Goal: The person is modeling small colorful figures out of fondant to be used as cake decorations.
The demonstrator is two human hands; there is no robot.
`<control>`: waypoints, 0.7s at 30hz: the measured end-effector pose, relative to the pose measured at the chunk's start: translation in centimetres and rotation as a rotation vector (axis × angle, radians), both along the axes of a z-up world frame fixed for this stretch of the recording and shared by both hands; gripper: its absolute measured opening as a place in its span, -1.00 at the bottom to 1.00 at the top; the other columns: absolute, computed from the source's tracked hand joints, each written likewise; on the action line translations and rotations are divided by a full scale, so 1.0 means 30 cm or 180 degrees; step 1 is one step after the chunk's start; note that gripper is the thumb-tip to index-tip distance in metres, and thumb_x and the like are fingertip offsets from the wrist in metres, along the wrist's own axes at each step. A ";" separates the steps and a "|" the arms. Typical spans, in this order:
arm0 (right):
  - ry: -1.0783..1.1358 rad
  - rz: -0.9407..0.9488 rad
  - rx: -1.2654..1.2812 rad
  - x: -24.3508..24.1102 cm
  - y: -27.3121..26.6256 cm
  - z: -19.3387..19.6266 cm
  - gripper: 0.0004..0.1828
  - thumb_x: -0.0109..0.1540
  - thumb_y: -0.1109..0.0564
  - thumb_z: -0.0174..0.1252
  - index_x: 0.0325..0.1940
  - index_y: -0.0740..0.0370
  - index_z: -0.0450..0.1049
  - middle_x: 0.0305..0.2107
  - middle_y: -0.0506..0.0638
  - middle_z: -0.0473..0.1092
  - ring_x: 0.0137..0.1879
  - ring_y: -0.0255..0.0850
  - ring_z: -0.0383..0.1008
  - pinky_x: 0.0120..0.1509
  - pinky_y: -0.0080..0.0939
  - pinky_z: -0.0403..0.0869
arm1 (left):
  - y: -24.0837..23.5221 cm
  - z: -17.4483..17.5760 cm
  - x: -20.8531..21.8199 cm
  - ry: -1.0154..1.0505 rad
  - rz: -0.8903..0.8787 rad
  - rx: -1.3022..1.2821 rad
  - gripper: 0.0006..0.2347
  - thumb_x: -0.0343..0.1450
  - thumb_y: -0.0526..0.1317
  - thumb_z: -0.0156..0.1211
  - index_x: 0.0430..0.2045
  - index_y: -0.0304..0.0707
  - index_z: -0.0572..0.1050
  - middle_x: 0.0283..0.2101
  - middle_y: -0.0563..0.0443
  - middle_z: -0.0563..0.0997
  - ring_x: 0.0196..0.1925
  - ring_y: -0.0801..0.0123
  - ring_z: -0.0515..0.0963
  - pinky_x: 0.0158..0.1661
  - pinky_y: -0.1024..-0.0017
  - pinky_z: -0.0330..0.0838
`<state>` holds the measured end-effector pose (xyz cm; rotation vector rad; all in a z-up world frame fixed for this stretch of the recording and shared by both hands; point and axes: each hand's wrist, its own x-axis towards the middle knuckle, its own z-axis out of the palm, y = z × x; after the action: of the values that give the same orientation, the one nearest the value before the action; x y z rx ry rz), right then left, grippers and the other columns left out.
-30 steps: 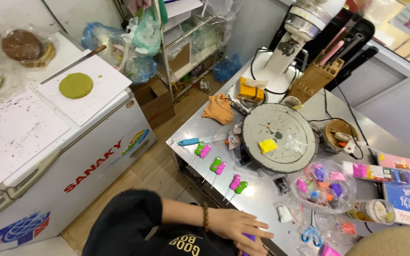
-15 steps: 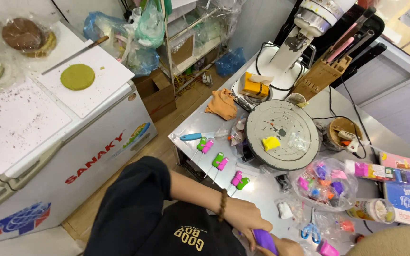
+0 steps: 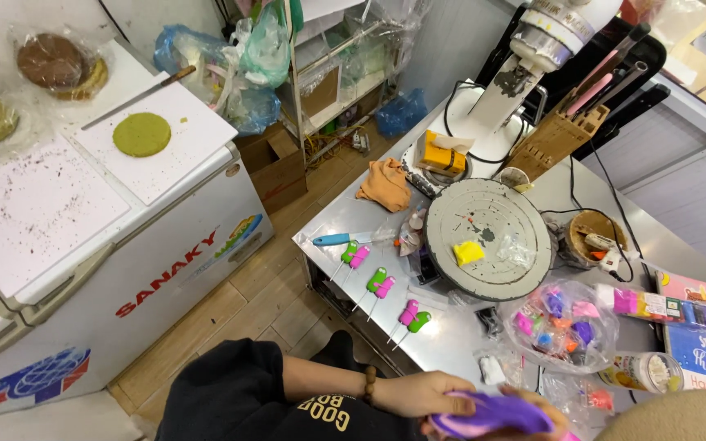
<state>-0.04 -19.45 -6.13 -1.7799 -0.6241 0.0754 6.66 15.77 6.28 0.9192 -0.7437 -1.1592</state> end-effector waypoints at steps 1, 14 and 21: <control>0.0340 -0.2119 0.1073 0.020 0.269 0.071 -0.84 0.34 0.09 0.03 -0.02 0.15 0.33 0.07 0.20 0.38 0.21 0.03 0.40 0.37 0.12 0.40 | 0.001 -0.012 0.002 0.0380 0.0278 -0.0044 -0.62 0.61 0.07 -0.04 0.10 -0.27 0.30 -0.48 0.20 0.47 -0.65 0.69 0.44 -0.63 0.77 0.35; 0.2083 -0.2739 0.3583 0.124 0.682 0.237 -0.51 0.36 0.06 -0.18 0.36 0.27 0.21 0.35 0.18 0.24 0.55 0.06 0.17 0.60 0.22 0.11 | 0.048 -0.062 0.085 -0.3907 0.1754 0.0757 -0.90 0.47 -0.30 0.10 -0.28 -0.40 0.41 -0.31 -0.20 0.53 -0.44 0.10 0.55 -0.41 0.29 0.46; 0.1106 -0.2068 0.4769 0.047 0.391 -0.025 -0.70 0.45 -0.16 0.19 -0.05 0.07 0.38 -0.27 -0.12 0.41 -0.08 -0.35 0.53 0.36 -0.03 0.40 | 0.066 -0.026 0.048 -0.4703 0.1829 0.0492 -0.84 0.50 -0.17 0.17 -0.38 -0.30 0.50 -0.39 -0.04 0.54 -0.44 0.29 0.52 -0.36 0.43 0.42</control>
<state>1.38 -7.71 -6.87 -0.3954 0.2226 -0.4223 8.08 17.74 5.50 1.9609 -1.3898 0.1601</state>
